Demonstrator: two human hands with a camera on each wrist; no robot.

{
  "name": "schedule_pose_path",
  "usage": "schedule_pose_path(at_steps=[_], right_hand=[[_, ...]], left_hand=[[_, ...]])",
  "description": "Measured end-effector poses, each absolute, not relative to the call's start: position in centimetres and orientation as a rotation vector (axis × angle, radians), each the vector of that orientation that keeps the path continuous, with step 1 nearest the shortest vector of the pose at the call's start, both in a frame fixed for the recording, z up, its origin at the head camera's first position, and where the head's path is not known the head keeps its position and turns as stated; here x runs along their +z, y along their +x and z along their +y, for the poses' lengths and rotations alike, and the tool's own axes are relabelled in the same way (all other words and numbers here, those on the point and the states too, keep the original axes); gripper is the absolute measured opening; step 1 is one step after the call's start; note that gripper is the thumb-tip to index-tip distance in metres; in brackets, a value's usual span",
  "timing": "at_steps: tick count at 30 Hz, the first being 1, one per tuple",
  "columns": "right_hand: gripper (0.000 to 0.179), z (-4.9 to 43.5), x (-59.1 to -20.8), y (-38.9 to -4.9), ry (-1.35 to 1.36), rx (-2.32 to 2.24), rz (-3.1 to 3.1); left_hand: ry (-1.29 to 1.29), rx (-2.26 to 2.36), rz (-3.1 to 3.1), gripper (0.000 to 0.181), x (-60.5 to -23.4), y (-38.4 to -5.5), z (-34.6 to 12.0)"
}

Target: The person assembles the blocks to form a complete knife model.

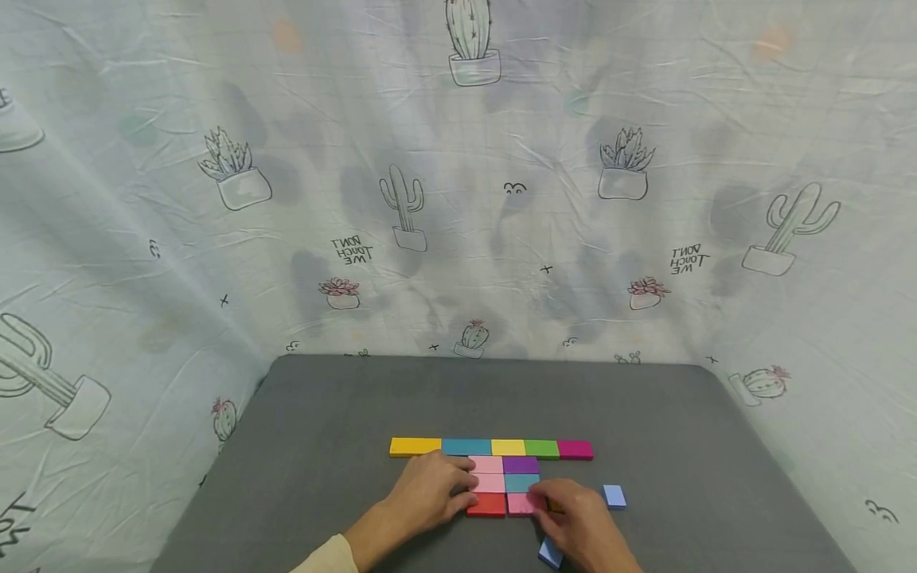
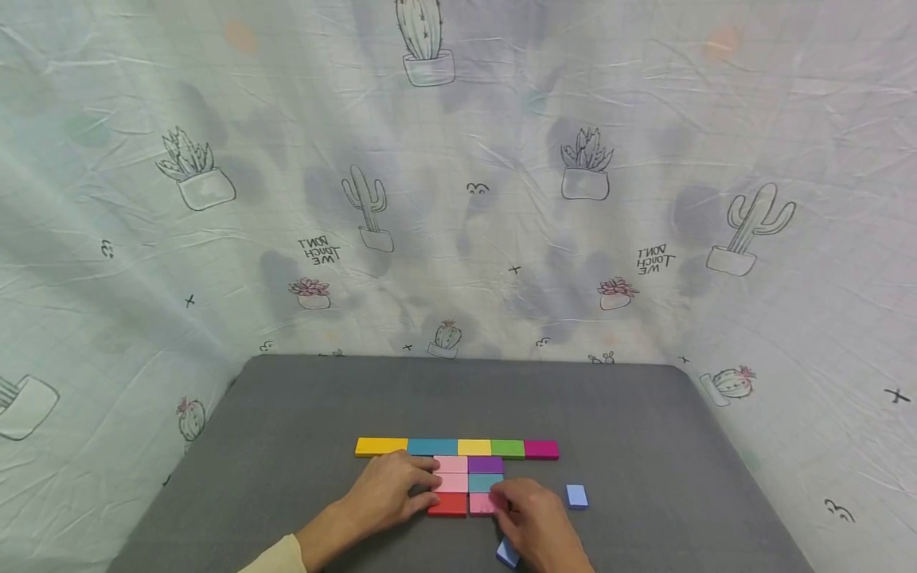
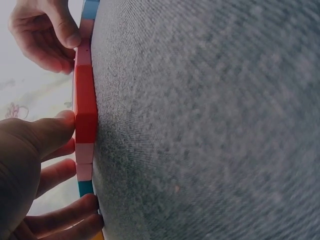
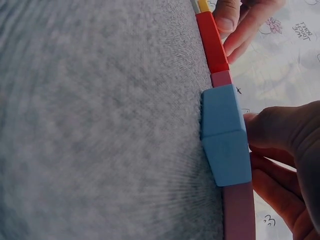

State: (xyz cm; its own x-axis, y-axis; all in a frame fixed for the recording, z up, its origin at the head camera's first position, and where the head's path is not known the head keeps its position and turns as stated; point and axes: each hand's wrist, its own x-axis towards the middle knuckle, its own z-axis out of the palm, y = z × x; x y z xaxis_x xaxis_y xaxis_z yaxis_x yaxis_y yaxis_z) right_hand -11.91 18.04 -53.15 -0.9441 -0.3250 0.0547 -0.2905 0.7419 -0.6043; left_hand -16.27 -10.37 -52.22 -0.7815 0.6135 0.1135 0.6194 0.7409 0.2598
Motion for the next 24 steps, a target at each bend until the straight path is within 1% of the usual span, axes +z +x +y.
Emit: schedule_pose_path(at_steps=[19,22,24], right_hand=[[0.021,17.8,-53.03,-12.19,-0.521,-0.898,2.928],[0.023,18.06,-53.02,-12.11,-0.508,-0.931,2.94],[0.025,18.46,-52.96,-11.96,-0.45,-0.981,2.951]], left_hand=[[-1.004,-0.439,-2.893,0.027,-52.51,-16.15,-10.2],[-0.998,-0.438,-2.887,0.026,-52.58,-16.16,-10.14],[-0.997,-0.436,-2.885,0.026,-52.61,-16.19,-10.08]])
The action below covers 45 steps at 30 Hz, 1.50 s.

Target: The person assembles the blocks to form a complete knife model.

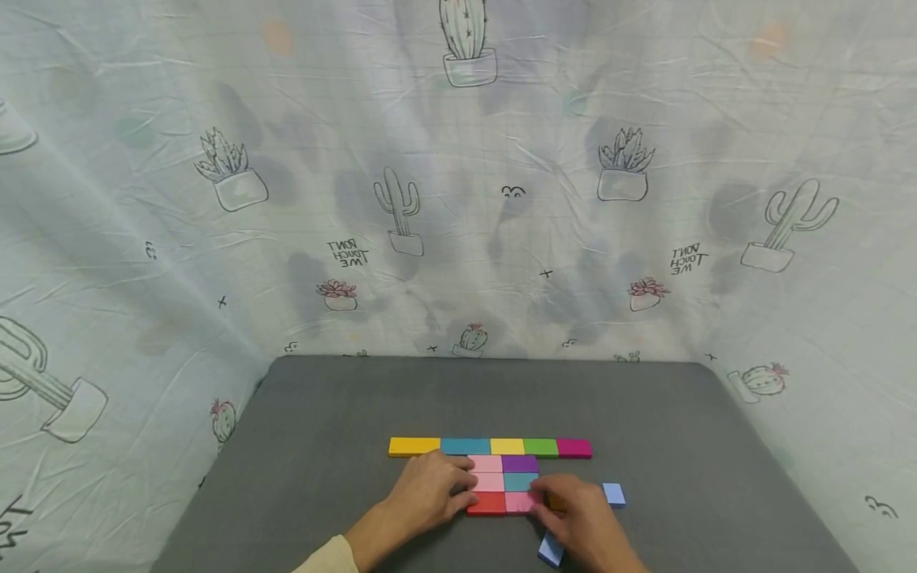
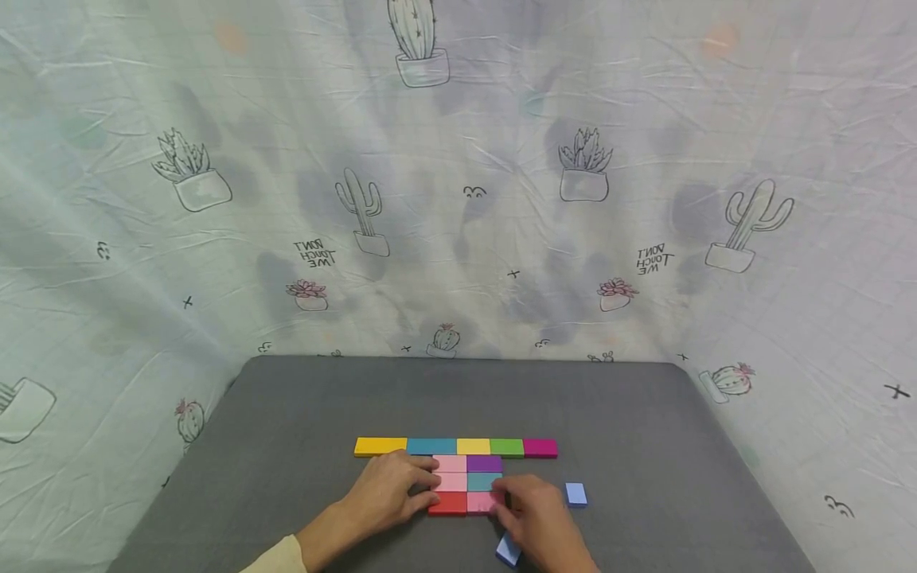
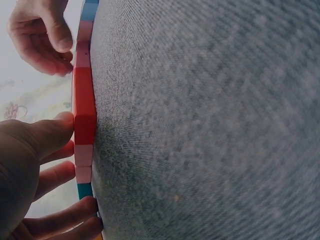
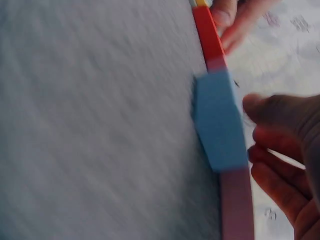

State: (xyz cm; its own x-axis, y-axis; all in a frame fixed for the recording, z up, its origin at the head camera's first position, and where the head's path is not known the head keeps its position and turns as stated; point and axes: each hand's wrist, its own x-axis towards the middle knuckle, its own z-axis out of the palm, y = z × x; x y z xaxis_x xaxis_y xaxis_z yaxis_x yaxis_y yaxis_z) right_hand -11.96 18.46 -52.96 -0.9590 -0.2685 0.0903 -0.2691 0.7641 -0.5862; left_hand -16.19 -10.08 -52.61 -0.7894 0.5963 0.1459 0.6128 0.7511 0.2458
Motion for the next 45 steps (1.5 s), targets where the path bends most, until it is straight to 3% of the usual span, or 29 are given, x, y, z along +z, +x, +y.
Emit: schedule_pose_path(at_steps=[6,13,20,28,36,45], right_hand=[[0.029,20.7,-52.5,-11.7,0.098,1.231,-2.841],[0.03,24.0,-53.0,-11.8,-0.083,1.641,-2.709],[0.039,25.6,-54.4,-11.3,-0.108,1.797,-2.669],[0.038,26.2,-55.1,-11.1,-0.192,1.583,-2.7],[0.042,26.3,-56.1,-11.7,-0.005,1.703,-2.755],[0.041,26.2,-56.8,-12.0,0.02,1.725,-2.76]], left_hand=[[-0.995,-0.438,-2.875,0.025,-52.6,-16.2,-10.0],[-0.958,-0.446,-2.914,0.026,-52.6,-16.1,-10.0],[-0.953,-0.441,-2.918,0.027,-52.8,-15.9,-10.1],[-0.95,-0.446,-2.915,0.027,-53.1,-15.7,-10.1],[-0.938,-0.443,-2.892,0.027,-53.5,-15.4,-10.1],[-0.95,-0.432,-2.87,0.026,-53.9,-15.3,-10.0]])
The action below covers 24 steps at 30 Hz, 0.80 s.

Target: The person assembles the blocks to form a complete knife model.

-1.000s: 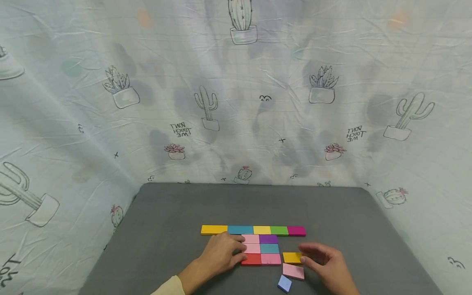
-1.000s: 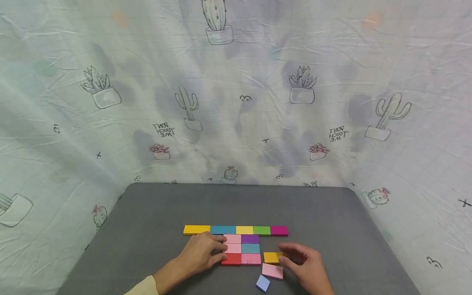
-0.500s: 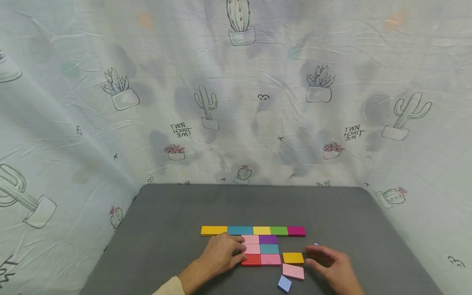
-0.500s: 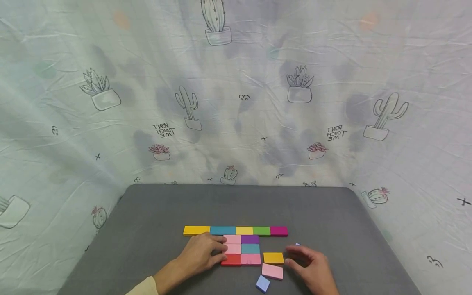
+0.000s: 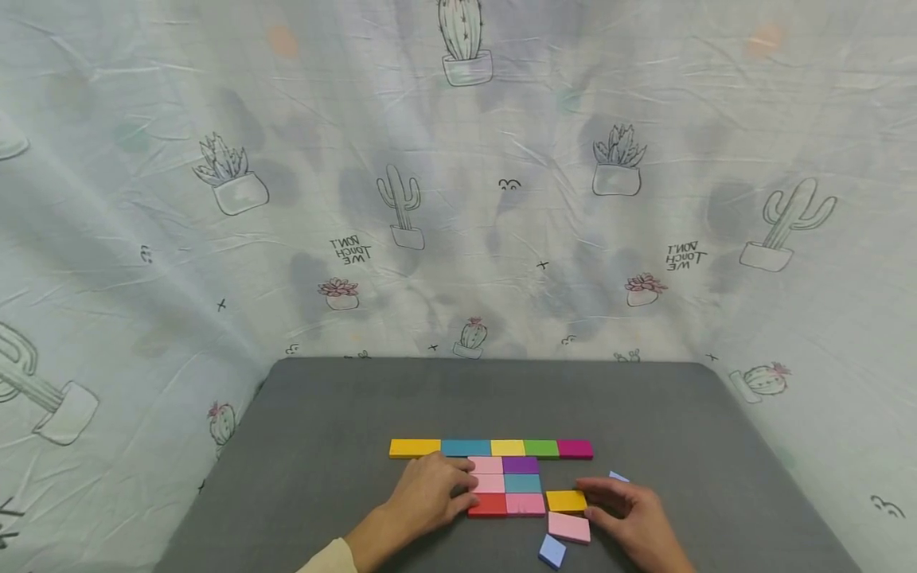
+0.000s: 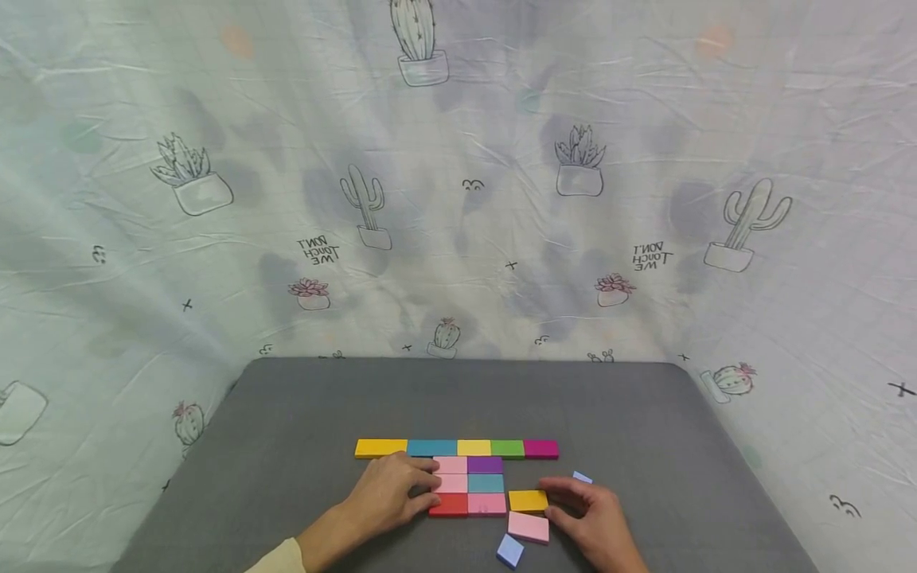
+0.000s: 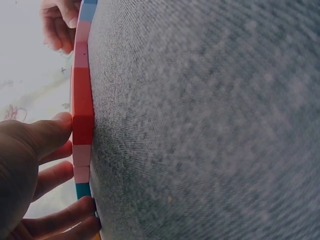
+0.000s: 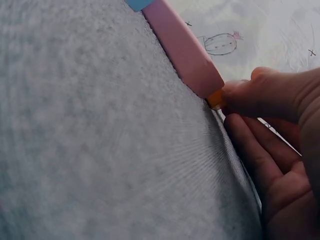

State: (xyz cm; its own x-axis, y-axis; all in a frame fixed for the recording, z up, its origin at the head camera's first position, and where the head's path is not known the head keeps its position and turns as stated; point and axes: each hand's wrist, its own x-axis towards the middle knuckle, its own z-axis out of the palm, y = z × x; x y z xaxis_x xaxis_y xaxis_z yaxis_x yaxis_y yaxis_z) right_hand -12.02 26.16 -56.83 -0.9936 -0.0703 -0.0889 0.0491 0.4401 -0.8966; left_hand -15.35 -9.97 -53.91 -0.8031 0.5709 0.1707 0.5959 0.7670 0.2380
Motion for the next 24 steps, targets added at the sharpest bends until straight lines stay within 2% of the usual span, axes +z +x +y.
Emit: schedule_pose_path(at_steps=[7,14,24], right_hand=[[0.032,25.8,-56.8,-11.8,0.067,-1.556,2.648],[0.03,26.0,-56.4,-11.7,0.167,-1.52,2.739],[0.03,25.8,-55.3,-12.7,0.047,-1.497,2.905]], left_hand=[[-0.946,-0.435,-2.867,0.027,-53.9,-15.4,-10.0],[-0.931,-0.415,-2.902,0.028,-53.6,-15.2,-9.9],[-0.959,-0.418,-2.875,0.027,-53.6,-15.3,-10.0]])
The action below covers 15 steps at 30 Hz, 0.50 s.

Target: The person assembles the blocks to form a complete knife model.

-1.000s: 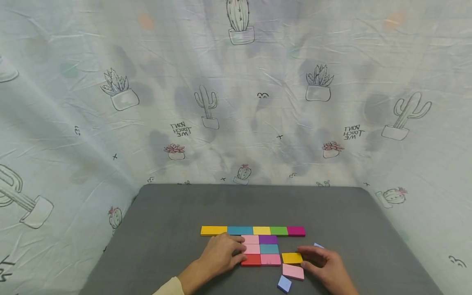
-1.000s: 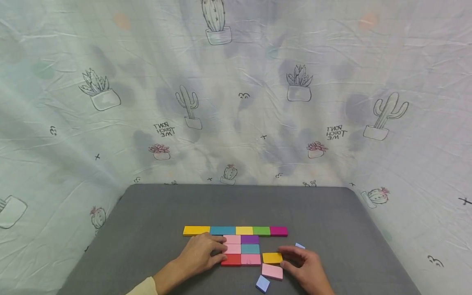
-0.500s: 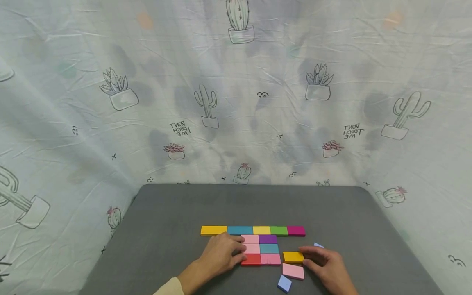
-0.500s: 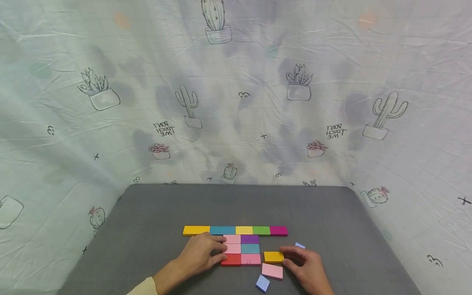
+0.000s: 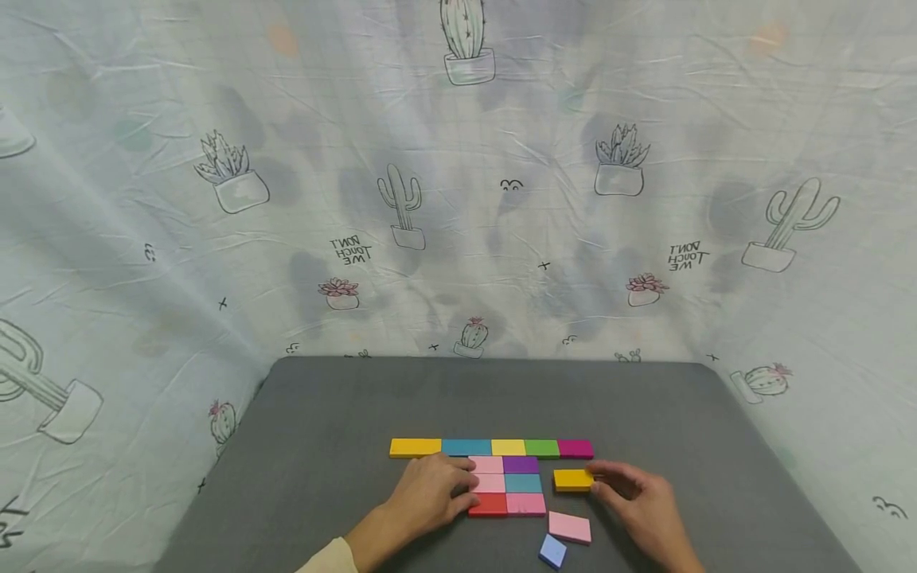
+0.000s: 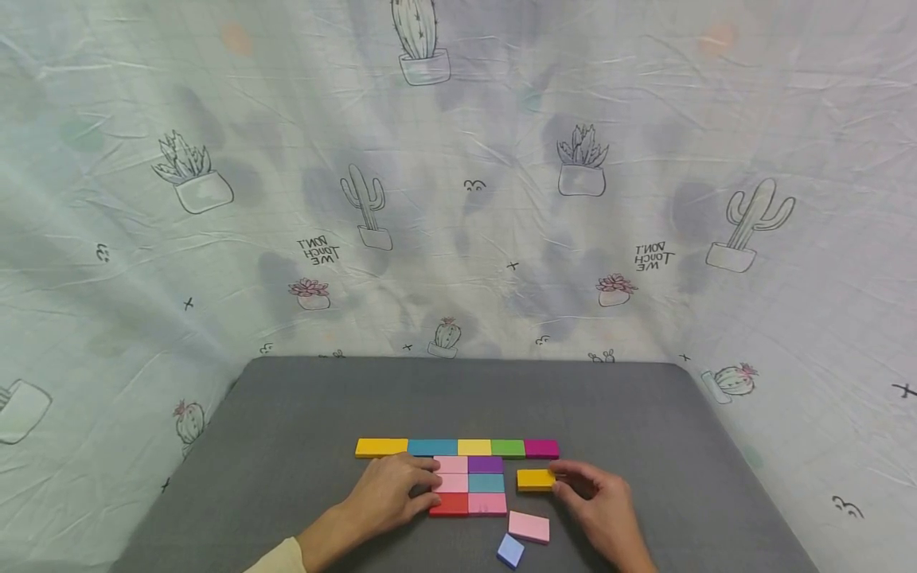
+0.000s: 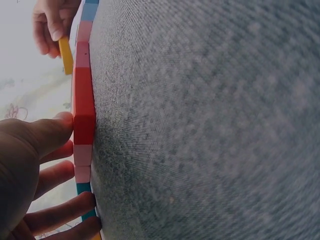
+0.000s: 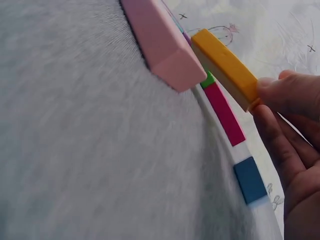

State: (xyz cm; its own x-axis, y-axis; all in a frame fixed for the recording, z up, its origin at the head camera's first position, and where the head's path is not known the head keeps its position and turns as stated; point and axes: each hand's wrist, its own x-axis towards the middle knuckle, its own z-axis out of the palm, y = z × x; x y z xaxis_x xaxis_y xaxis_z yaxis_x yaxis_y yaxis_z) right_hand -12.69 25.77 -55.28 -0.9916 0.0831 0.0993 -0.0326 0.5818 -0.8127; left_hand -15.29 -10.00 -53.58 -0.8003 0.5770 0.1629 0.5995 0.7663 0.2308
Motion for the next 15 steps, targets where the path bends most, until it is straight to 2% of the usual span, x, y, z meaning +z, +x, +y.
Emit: schedule_pose_path(at_steps=[15], right_hand=[[0.037,24.5,-55.7,-15.1,0.189,1.075,-2.661]], left_hand=[[-0.941,-0.435,-2.899,0.028,-53.5,-15.4,-10.0]])
